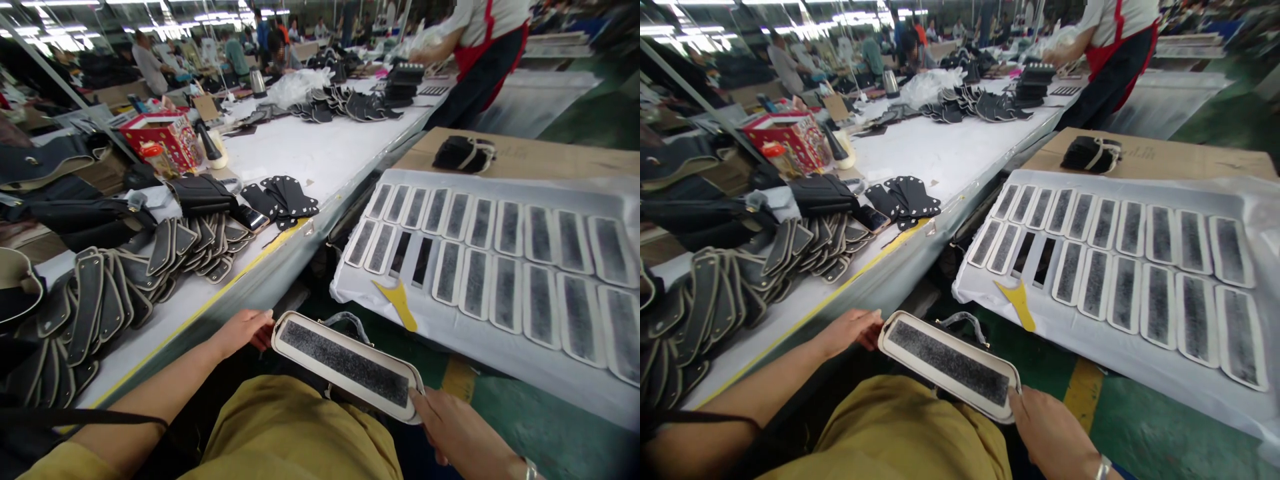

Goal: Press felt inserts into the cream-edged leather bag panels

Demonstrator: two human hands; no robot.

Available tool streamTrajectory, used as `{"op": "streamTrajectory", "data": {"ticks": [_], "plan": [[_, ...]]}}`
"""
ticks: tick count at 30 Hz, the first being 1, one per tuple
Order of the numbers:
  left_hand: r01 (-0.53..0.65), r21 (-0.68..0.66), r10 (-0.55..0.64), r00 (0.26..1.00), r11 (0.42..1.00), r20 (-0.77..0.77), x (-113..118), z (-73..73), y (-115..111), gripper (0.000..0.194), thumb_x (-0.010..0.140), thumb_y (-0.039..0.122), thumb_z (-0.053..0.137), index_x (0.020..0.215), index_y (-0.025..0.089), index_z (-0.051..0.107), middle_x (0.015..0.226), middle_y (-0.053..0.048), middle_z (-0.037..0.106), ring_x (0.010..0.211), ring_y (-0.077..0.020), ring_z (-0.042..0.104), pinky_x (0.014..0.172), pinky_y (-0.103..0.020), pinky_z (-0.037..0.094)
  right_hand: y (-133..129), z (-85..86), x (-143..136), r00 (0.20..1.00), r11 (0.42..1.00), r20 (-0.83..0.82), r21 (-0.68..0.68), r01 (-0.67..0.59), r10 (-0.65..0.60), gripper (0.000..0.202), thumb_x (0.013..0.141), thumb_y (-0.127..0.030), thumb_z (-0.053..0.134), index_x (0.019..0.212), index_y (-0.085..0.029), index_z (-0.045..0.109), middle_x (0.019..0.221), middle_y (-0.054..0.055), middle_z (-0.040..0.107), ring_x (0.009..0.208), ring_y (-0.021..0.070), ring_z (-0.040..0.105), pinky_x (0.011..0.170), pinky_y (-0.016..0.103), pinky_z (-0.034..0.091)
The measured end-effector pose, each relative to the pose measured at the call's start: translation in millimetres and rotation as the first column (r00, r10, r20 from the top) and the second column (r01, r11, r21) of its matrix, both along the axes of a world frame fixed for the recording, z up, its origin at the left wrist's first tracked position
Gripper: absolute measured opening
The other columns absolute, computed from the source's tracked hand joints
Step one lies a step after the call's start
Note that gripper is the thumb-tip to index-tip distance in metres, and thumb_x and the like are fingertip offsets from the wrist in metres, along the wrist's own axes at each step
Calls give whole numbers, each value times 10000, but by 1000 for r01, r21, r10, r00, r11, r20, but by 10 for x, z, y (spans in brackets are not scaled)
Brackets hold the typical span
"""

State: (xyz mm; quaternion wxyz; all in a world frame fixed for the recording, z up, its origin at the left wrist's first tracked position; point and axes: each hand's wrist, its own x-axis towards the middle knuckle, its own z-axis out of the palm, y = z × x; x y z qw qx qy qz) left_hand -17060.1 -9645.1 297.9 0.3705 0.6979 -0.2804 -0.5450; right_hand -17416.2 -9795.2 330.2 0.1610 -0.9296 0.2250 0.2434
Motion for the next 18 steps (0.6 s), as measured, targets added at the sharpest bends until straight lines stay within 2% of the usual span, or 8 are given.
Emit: {"op": "streamTrajectory", "data": {"ticks": [1,3,6,8,10,13,15,18], "plan": [[-73,-25,70,991,997,-111,34,-71,21,515,802,621,527,846,112,592,735,-63,648,642,-148,607,585,-249,491,1,7,8,999,1000,-39,9,-5,5,473,721,133,415,1099,-57,626,742,79,637,523,124,597,553,229,462],[-136,-66,115,961,988,-253,81,-217,34,433,746,533,668,808,126,531,666,-20,618,580,-103,583,543,-199,484,5,25,20,997,1000,-75,13,-10,11,509,713,138,409,1143,-52,604,778,93,643,556,133,610,584,246,471],[-114,-92,74,930,989,-361,96,-378,-11,444,692,461,749,775,152,442,569,38,550,461,-63,521,453,-154,447,12,34,10,997,1000,-78,12,-7,8,541,677,147,415,1145,-46,606,788,102,649,565,143,614,586,251,473],[-85,-95,43,923,992,-383,78,-409,-62,469,666,455,768,777,159,421,560,47,535,413,-56,490,406,-151,425,12,12,-13,996,1000,-84,-6,-23,23,579,639,147,435,1160,-41,604,820,121,655,617,173,635,611,270,483],[-59,-91,21,927,994,-374,51,-377,-107,473,659,432,775,760,163,400,546,49,522,391,-58,474,378,-152,410,8,-21,-30,996,998,-76,-36,-52,49,617,618,143,445,1190,-36,589,852,139,656,680,205,647,641,293,487],[-20,-94,-9,954,995,-299,6,-268,-147,465,682,418,753,749,171,365,534,64,496,396,-57,462,395,-171,435,2,-40,-18,997,999,-52,-8,-51,50,568,646,133,421,1159,-42,593,779,101,638,603,166,612,609,269,462],[17,-93,-38,971,996,-235,-18,-198,-154,475,692,456,724,766,180,345,567,68,504,429,-67,474,433,-213,474,5,-10,11,999,999,-46,26,-23,24,498,689,122,411,1116,-52,600,724,68,620,548,135,584,596,248,446],[92,-86,-101,990,992,-100,-31,-113,-131,472,712,526,654,794,197,326,587,72,495,478,-100,491,467,-257,483,34,82,45,998,1000,-55,6,5,-5,404,738,89,456,1082,-57,607,736,74,635,610,158,619,645,262,467]]}}
